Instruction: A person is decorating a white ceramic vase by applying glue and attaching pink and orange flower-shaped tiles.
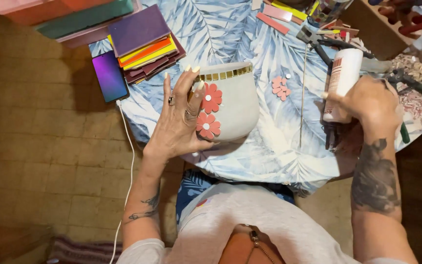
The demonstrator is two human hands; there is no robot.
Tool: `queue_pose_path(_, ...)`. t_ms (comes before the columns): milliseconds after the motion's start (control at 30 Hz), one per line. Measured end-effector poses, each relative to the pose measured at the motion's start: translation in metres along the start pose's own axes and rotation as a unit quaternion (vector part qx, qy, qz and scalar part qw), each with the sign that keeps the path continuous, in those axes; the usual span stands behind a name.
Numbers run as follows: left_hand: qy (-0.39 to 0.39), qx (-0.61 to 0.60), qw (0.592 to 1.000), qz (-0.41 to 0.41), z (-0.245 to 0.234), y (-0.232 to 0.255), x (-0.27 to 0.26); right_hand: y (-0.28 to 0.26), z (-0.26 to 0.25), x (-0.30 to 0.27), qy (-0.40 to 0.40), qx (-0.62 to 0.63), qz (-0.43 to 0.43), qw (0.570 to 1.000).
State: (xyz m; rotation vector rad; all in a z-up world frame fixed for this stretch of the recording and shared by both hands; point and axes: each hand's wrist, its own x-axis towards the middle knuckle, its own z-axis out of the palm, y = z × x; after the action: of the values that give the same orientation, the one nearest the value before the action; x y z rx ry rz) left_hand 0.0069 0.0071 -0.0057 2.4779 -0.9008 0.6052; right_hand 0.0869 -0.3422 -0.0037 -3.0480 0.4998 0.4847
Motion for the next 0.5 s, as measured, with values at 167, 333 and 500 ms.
queue_pose_path(167,0.01,-0.014,1.0,-0.002,-0.003,0.0,-0.002,0.001,-0.005,-0.016,-0.036,0.11,0.014,0.993)
queue_pose_path(333,-0.004,-0.04,0.999,-0.007,-0.004,-0.006,-0.003,0.03,-0.01,-0.014,0.03,0.617,-0.139,0.774)
queue_pose_path(500,-0.014,-0.044,0.999,-0.023,-0.004,-0.012,-0.006,-0.028,-0.051,-0.056,-0.031,0.786,-0.292,0.544)
